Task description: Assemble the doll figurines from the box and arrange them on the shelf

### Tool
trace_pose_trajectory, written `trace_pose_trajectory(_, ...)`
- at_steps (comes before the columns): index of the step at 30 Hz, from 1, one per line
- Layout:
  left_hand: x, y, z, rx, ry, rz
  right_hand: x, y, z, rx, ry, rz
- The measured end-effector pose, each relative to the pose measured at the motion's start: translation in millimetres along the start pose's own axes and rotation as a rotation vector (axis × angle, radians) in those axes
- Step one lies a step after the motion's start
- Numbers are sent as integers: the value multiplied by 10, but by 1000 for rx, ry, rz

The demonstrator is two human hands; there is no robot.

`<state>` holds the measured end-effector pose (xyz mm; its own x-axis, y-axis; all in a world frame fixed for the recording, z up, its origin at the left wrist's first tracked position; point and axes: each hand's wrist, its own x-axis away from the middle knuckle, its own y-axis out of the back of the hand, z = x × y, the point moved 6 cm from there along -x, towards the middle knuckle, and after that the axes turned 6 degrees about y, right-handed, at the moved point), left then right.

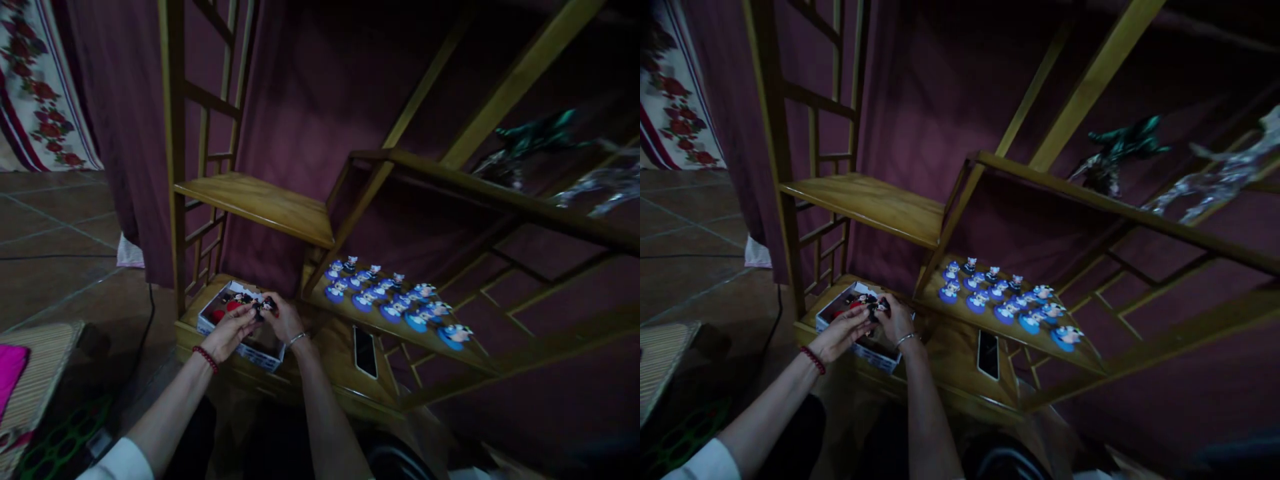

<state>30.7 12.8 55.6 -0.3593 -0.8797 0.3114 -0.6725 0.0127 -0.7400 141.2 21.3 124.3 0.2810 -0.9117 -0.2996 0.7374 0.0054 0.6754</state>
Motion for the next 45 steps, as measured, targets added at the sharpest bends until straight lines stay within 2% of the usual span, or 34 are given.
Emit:
trace_pose_trajectory(8,442,-302,-202,13,-55,154,60,284,651,91,155,-34)
trace_pose_trajectory(21,906,-516,-453,-36,-131,262,211,449,1406,173,290,34)
trace_pose_trajectory(28,1011,-555,-509,-42,-152,283,227,461,1480,234,293,24)
trace_pose_trajectory(34,1066,-680,-579,11,-177,334,157,598,1600,240,314,40)
trace_pose_trajectory(39,1048,-735,-564,78,-174,365,109,697,1593,157,252,42)
trace_pose_trajectory(45,1000,-753,-516,126,-139,362,68,691,1425,-44,143,83)
